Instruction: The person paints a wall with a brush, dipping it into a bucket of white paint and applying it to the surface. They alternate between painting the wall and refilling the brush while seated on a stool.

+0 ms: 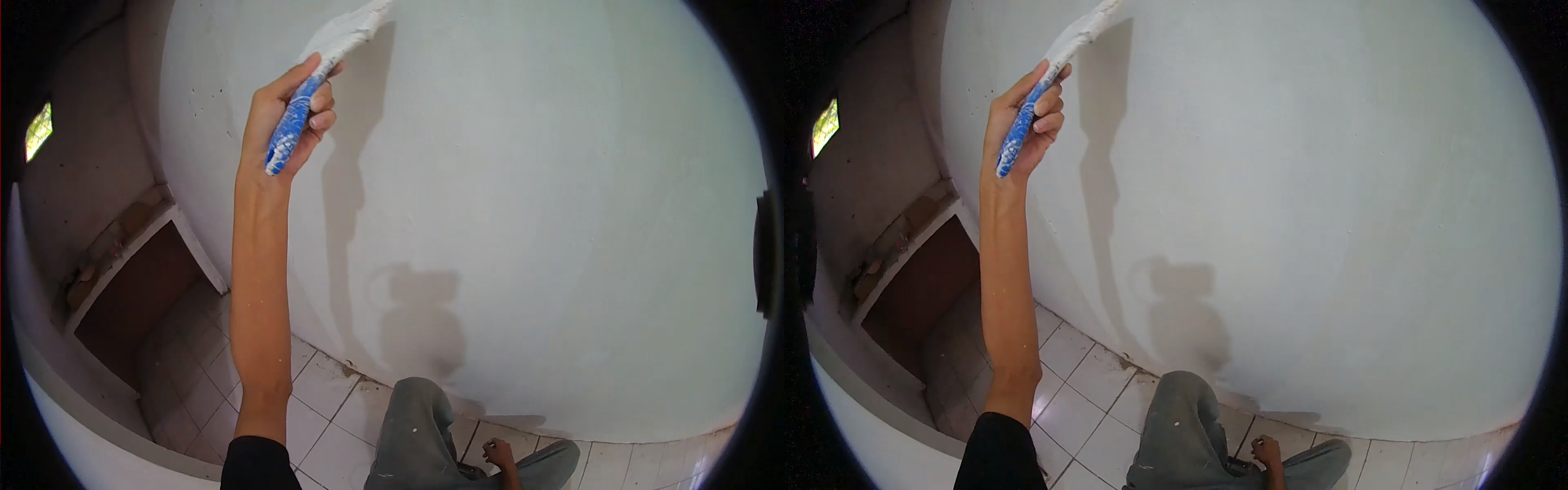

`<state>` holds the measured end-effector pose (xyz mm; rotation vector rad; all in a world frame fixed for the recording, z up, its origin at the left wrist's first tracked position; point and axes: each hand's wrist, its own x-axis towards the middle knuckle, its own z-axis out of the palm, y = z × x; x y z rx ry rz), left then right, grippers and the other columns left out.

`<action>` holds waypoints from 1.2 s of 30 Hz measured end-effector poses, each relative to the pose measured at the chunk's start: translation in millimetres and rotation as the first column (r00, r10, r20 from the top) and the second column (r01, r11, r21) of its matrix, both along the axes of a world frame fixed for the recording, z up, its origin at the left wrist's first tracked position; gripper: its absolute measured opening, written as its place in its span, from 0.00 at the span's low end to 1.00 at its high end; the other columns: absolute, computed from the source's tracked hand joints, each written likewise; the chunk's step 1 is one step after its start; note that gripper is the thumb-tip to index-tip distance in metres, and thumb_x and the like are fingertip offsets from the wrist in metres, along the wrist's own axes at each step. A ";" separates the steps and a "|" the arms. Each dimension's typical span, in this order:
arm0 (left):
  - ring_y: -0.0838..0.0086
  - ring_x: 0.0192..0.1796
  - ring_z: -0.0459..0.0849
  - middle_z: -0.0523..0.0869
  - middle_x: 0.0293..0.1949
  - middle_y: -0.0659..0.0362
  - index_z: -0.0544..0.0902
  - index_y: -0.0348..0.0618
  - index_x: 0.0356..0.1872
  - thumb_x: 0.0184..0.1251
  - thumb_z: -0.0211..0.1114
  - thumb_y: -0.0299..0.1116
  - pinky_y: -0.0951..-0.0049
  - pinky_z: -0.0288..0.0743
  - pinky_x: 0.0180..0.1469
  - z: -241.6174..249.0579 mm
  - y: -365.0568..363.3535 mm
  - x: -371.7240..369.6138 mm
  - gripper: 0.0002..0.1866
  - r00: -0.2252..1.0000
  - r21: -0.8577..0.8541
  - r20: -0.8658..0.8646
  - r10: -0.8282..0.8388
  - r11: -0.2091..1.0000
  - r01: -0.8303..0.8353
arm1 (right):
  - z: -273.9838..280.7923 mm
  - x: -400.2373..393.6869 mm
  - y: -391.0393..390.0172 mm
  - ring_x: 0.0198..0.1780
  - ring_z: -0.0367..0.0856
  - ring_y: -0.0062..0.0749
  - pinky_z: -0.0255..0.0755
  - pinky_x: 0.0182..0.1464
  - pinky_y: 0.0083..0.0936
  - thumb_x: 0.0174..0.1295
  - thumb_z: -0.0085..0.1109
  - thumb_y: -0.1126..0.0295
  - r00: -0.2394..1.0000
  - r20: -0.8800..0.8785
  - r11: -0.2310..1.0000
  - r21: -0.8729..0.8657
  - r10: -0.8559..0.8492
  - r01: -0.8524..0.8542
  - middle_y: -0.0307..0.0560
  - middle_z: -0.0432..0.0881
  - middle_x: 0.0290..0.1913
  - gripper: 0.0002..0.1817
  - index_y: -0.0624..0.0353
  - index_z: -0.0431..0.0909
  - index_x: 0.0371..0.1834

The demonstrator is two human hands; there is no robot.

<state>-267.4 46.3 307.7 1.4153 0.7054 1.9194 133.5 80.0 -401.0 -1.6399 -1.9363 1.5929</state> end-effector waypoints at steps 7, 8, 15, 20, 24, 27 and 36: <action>0.76 0.10 0.68 0.73 0.14 0.61 0.74 0.45 0.28 0.74 0.54 0.41 0.75 0.62 0.11 -193.9 17.2 -20.7 0.15 0.948 -0.421 0.165 0.271 0.889 -0.181 | -3.7 0.7 4.2 0.24 0.86 0.33 0.81 0.25 0.28 0.61 0.60 0.70 0.999 -0.038 0.999 0.053 -0.003 0.005 0.53 0.85 0.26 0.11 0.70 0.81 0.38; 0.76 0.11 0.69 0.73 0.15 0.61 0.75 0.44 0.28 0.73 0.57 0.41 0.75 0.63 0.13 -229.3 5.1 -6.5 0.15 0.934 -0.543 0.172 0.312 0.821 -0.174 | -1.7 -1.1 2.0 0.25 0.86 0.32 0.80 0.25 0.27 0.61 0.60 0.70 0.997 -0.074 0.999 0.014 -0.036 0.037 0.51 0.85 0.26 0.11 0.70 0.81 0.38; 0.76 0.17 0.76 0.78 0.18 0.59 0.77 0.41 0.32 0.65 0.67 0.42 0.77 0.68 0.20 -379.1 -48.5 43.4 0.15 0.956 -0.756 0.185 0.226 0.655 -0.009 | 94.6 -13.1 -5.5 0.27 0.83 0.30 0.77 0.29 0.28 0.65 0.57 0.71 0.916 -0.399 0.985 0.143 -0.030 0.095 0.51 0.85 0.28 0.09 0.65 0.81 0.40; 0.80 0.22 0.78 0.81 0.25 0.60 0.81 0.37 0.42 0.66 0.66 0.37 0.81 0.71 0.25 -395.8 -45.0 125.5 0.13 0.942 -0.739 0.316 0.113 0.652 0.169 | 295.3 -63.7 -43.0 0.43 0.73 0.39 0.71 0.40 0.32 0.53 0.61 0.77 0.949 -0.291 0.466 0.862 0.125 0.202 0.49 0.78 0.45 0.13 0.58 0.79 0.44; 0.83 0.30 0.80 0.84 0.32 0.62 0.82 0.35 0.45 0.66 0.65 0.32 0.82 0.72 0.33 -366.5 -48.6 168.0 0.12 0.929 -0.719 0.344 0.139 0.675 0.165 | 367.6 -81.8 -61.6 0.51 0.71 0.42 0.65 0.52 0.40 0.46 0.64 0.75 0.995 0.055 0.143 0.988 0.078 -0.066 0.46 0.74 0.52 0.23 0.52 0.78 0.49; 0.81 0.33 0.80 0.83 0.34 0.61 0.82 0.33 0.43 0.65 0.62 0.28 0.79 0.72 0.36 -375.2 -37.3 187.9 0.10 0.879 -0.638 0.446 0.167 0.748 0.182 | 378.2 -87.7 -51.5 0.52 0.73 0.41 0.63 0.55 0.45 0.46 0.64 0.72 0.975 0.193 0.060 0.978 0.106 -0.200 0.44 0.76 0.50 0.26 0.51 0.77 0.54; 0.82 0.31 0.75 0.79 0.30 0.64 0.81 0.39 0.43 0.70 0.58 0.32 0.80 0.71 0.34 -353.2 -25.4 203.9 0.09 0.941 -0.491 0.329 0.076 0.865 0.102 | 414.3 -68.5 1.7 0.45 0.79 0.35 0.75 0.43 0.31 0.50 0.63 0.71 0.891 0.399 -0.137 0.916 0.216 -0.377 0.41 0.80 0.45 0.20 0.53 0.79 0.49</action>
